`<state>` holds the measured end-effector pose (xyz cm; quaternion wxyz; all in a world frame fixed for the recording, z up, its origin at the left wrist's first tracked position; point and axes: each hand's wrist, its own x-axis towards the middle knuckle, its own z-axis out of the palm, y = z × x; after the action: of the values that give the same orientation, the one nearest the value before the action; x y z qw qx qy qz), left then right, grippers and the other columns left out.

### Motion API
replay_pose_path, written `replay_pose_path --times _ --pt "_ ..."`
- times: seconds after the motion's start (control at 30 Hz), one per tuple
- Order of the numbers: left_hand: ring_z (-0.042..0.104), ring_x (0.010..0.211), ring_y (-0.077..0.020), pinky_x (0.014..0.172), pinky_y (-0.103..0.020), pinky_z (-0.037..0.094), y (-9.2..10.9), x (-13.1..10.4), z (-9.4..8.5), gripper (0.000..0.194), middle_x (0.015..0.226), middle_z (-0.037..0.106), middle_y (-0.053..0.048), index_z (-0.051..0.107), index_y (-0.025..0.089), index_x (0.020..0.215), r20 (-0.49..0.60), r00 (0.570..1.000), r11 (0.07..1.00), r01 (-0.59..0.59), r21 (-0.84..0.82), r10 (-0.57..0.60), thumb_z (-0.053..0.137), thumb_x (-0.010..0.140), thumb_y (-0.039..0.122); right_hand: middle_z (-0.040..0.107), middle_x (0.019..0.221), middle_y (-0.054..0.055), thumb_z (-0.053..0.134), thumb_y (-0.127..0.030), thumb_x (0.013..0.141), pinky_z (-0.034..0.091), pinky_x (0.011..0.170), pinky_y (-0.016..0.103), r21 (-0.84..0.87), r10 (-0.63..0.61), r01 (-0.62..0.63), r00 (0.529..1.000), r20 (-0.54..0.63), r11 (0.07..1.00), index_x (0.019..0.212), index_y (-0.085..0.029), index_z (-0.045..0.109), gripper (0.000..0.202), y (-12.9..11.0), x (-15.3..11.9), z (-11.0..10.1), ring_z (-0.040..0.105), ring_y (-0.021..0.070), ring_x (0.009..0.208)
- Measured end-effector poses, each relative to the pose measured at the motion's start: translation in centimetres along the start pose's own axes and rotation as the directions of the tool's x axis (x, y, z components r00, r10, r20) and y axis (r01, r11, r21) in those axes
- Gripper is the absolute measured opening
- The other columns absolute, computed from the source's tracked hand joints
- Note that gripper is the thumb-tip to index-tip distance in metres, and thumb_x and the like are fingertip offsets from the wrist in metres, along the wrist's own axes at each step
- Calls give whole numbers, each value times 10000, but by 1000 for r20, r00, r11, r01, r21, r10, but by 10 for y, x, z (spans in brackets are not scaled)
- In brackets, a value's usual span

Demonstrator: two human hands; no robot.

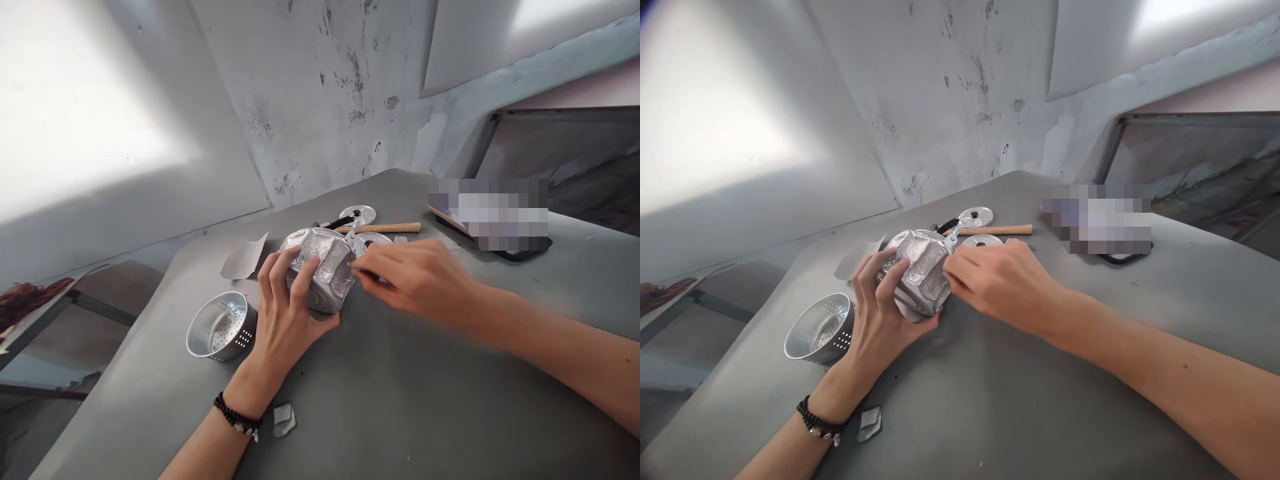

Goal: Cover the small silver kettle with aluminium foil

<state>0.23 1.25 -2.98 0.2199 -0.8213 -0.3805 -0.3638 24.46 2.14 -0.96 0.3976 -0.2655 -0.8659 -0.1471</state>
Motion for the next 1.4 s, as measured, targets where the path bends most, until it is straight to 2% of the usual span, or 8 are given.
replay_pose_path --times 0.1,0.27,0.43,0.8,0.93,1.1,1.23,1.4 --pt "442 1408 -428 1129 -647 463 0 1 0 976 1500 436 -187 346 285 1513 -13 1000 1000 0 -6 0 879 698 219 634 706 -14 521 -176 1054 282 527 300 88 -52 41 991 119 995 860 -184 640 227 1 0 0 506 120 563" --pt "414 1428 -434 1142 -645 457 1 0 1 959 1508 429 -199 354 259 1509 1 1000 1000 5 -2 -5 873 704 211 635 686 -8 529 -158 1055 271 537 310 -53 -50 52 998 32 997 838 -183 648 249 3 -1 1 516 129 573" --pt "417 1428 -426 1153 -640 451 0 -1 1 953 1508 427 -193 351 260 1517 -10 1000 1000 5 -13 -5 865 716 214 674 735 -8 549 -176 1053 313 553 293 122 -46 34 995 94 992 924 -170 673 179 1 -1 1 547 119 589" --pt "407 1440 -433 1151 -645 451 1 -1 1 968 1516 424 -193 349 269 1523 10 1000 1000 12 -18 -12 878 713 217 684 730 -5 551 -171 1054 324 566 313 18 -1 1 1000 26 1000 927 -182 675 178 3 -2 -1 557 130 606" --pt "414 1431 -435 1130 -639 471 1 -1 1 947 1516 431 -203 357 252 1519 2 1000 1000 1 -6 -1 869 721 228 668 726 -2 531 -175 1054 342 550 320 98 -52 38 988 143 994 902 -192 662 201 4 -1 -1 553 138 593" --pt "429 1427 -435 1100 -621 502 0 -1 1 946 1513 455 -198 371 258 1510 18 1000 1000 10 2 -10 866 705 216 694 734 -16 582 -157 1038 366 551 299 104 49 -49 999 2 993 986 -197 661 103 9 0 -3 570 129 581" --pt "432 1422 -432 1144 -636 459 -1 0 1 938 1507 451 -195 368 259 1507 5 1000 1000 -2 -9 2 864 712 217 674 715 -16 559 -159 1043 337 518 296 132 -82 69 992 95 989 937 -195 656 148 7 0 -4 561 125 561" --pt "424 1420 -437 1142 -648 457 -2 1 1 935 1508 434 -197 367 259 1503 16 1000 1000 -5 -15 5 862 712 216 670 705 -15 558 -160 1049 351 541 286 46 49 -50 999 20 998 919 -188 666 171 5 2 -3 540 119 566"
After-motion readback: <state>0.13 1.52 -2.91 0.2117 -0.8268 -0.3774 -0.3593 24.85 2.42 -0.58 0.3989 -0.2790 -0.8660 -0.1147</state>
